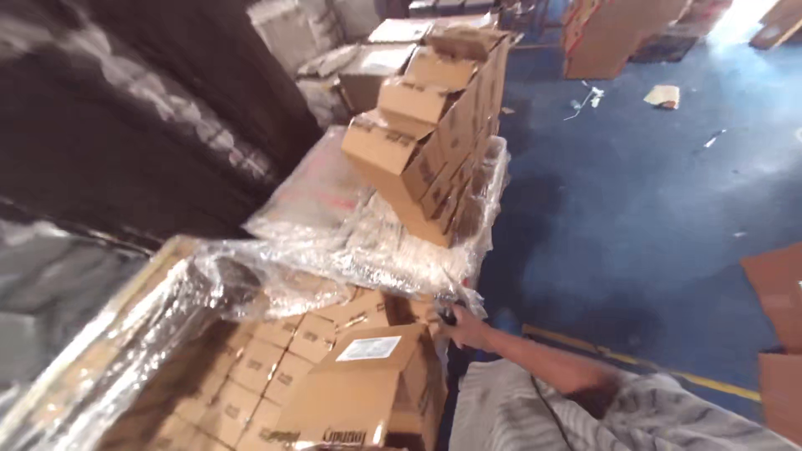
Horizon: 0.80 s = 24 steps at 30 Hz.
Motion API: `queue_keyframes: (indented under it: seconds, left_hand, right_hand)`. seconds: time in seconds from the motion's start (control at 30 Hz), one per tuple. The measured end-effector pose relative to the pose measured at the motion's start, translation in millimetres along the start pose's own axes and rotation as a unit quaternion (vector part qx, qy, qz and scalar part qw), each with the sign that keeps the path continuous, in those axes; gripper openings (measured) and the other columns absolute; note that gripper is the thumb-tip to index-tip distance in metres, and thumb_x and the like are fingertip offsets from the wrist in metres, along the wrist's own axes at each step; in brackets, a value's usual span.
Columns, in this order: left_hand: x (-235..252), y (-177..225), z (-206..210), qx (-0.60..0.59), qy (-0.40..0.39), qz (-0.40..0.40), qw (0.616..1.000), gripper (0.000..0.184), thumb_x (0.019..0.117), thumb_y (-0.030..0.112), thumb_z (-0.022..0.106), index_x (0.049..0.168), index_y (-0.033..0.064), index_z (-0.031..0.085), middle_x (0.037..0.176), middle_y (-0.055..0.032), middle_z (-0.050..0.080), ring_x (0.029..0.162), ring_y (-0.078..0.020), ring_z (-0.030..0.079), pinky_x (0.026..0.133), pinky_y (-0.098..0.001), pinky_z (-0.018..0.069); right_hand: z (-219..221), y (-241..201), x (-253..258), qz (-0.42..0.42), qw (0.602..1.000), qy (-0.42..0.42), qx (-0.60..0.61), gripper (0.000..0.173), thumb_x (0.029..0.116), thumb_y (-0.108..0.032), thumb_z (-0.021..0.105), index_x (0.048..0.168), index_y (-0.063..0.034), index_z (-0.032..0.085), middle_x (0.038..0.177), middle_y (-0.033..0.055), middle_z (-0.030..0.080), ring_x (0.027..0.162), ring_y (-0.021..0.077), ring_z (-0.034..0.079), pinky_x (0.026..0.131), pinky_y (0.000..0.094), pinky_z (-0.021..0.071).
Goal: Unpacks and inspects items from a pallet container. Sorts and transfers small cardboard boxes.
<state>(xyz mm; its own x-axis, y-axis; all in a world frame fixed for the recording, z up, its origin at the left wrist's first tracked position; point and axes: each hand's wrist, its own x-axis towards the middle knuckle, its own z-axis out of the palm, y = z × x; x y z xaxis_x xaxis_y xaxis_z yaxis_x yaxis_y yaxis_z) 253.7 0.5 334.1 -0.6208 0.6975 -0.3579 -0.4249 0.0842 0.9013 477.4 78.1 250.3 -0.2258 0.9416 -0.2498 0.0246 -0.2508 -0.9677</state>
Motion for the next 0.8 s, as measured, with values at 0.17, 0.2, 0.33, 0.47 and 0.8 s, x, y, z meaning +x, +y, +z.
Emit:
queue_keyframes:
  seconds: [0.17,0.2,0.33,0.47,0.8]
  left_hand:
    - [28,-112,35,0.031,-0.255,0.031,0.966,0.02,0.1055,0.024,0.043,0.108,0.0184,0.062,0.086,0.0085,0.074,0.078,-0.005,0.072,0.071,-0.0276,0.0624]
    - [6,-122,66,0.064,-0.247,0.035,0.966,0.019,0.1051,0.021,0.042,0.11,0.0151,0.059,0.083,0.0079,0.072,0.073,-0.0045,0.07,0.067,-0.0267,0.0619]
    - [-65,-175,162,0.147,-0.292,0.031,0.944,0.061,0.0994,0.022,0.057,0.152,0.0056,0.031,0.117,-0.0088,0.062,0.088,-0.0114,0.068,0.075,-0.0329,0.0608]
    - [-114,-222,236,0.158,-0.384,-0.016,0.91,0.054,0.1076,0.042,0.035,0.146,0.0053,0.044,0.109,-0.0064,0.069,0.087,-0.0112,0.069,0.074,-0.0322,0.0604]
    - [-161,-222,393,0.189,-0.347,0.016,0.918,0.033,0.0952,0.013,0.071,0.122,-0.0029,0.06,0.093,-0.0112,0.074,0.077,-0.0162,0.072,0.071,-0.0329,0.0632]
  right_hand:
    - [-106,44,-92,0.004,0.987,0.06,0.149,0.097,0.0859,-0.033,0.079,0.163,-0.0152,0.023,0.108,0.0072,0.066,0.058,0.0077,0.055,0.05,0.0262,0.0505]
    - [-127,50,-107,-0.017,0.986,0.106,0.13,0.107,0.0817,-0.033,0.084,0.165,-0.0157,0.019,0.118,0.0085,0.067,0.065,0.0078,0.06,0.055,0.0276,0.0539]
    - [-215,71,-167,-0.057,0.971,0.23,0.027,0.116,0.0725,-0.043,0.09,0.165,-0.015,0.025,0.147,0.006,0.059,0.113,0.0109,0.067,0.094,0.0358,0.0591]
    - [-277,79,-216,-0.065,0.948,0.308,0.035,0.111,0.0724,-0.057,0.085,0.159,-0.0103,0.033,0.132,0.0035,0.066,0.097,0.0057,0.068,0.08,0.0298,0.0613]
    - [-360,72,-178,-0.136,0.909,0.393,-0.007,0.116,0.0607,-0.037,0.095,0.156,-0.0078,0.035,0.129,0.0043,0.066,0.091,0.0011,0.068,0.074,0.0212,0.0604]
